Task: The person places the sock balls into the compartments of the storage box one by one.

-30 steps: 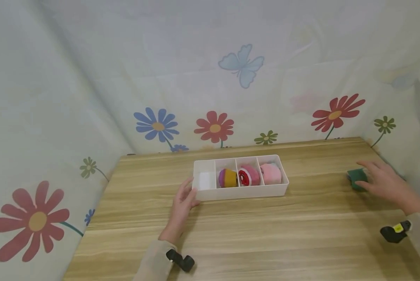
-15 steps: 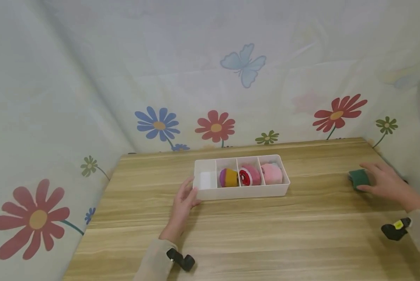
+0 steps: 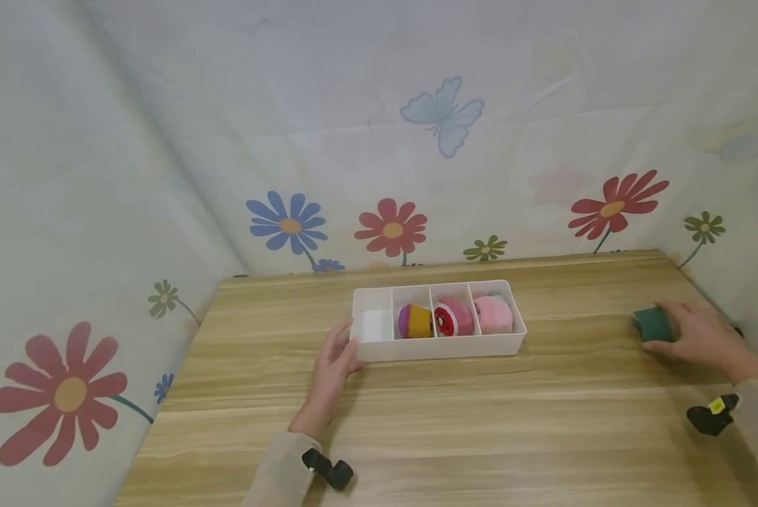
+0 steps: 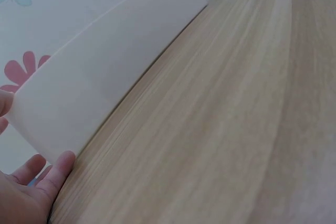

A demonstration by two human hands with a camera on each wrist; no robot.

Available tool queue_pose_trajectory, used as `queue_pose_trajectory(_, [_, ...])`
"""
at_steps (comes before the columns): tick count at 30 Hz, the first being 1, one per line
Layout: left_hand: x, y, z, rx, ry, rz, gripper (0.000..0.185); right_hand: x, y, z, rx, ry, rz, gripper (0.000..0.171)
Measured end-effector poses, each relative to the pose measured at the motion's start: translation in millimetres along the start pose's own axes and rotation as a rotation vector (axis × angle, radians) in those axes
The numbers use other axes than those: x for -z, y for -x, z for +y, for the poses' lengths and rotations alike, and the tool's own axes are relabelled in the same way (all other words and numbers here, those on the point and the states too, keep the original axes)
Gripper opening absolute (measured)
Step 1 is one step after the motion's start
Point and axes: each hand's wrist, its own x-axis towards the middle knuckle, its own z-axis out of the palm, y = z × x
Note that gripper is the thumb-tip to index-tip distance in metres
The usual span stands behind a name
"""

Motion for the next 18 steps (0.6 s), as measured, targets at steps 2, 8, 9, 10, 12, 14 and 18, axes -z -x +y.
queue_pose_trajectory(2, [-0.1, 0.8, 0.2, -0.008, 0.007, -0.003, 0.047, -1.9, -1.7, 1.9, -0.001, -0.013, -0.016, 0.091])
queue_pose_trajectory(8, [-0.1, 0.7, -0.6, -0.006, 0.013, 0.007, 0.046, -7.0, -5.8, 6.9, -0.005, -0.041, -0.036, 0.094])
queue_pose_trajectory(9, [-0.3, 0.5, -0.9, -0.003, 0.016, 0.010, 0.046, -7.5, -6.4, 7.6, 0.000, -0.043, -0.038, 0.094])
queue_pose_trajectory(10, [-0.4, 0.4, -1.0, 0.000, 0.018, 0.013, 0.046, -8.1, -7.0, 8.5, 0.002, -0.046, -0.039, 0.095])
queue_pose_trajectory(12, [-0.5, 0.4, -1.2, 0.001, 0.017, 0.014, 0.047, -9.3, -7.7, 9.5, 0.005, -0.045, -0.031, 0.093])
queue_pose_trajectory(14, [-0.6, 0.6, -0.6, 0.000, 0.012, 0.012, 0.047, -9.9, -7.8, 10.5, -0.002, -0.052, -0.033, 0.093])
queue_pose_trajectory(18, [-0.9, 1.0, 0.7, -0.004, 0.004, 0.012, 0.047, -12.0, -8.5, 10.5, -0.024, -0.054, -0.016, 0.091])
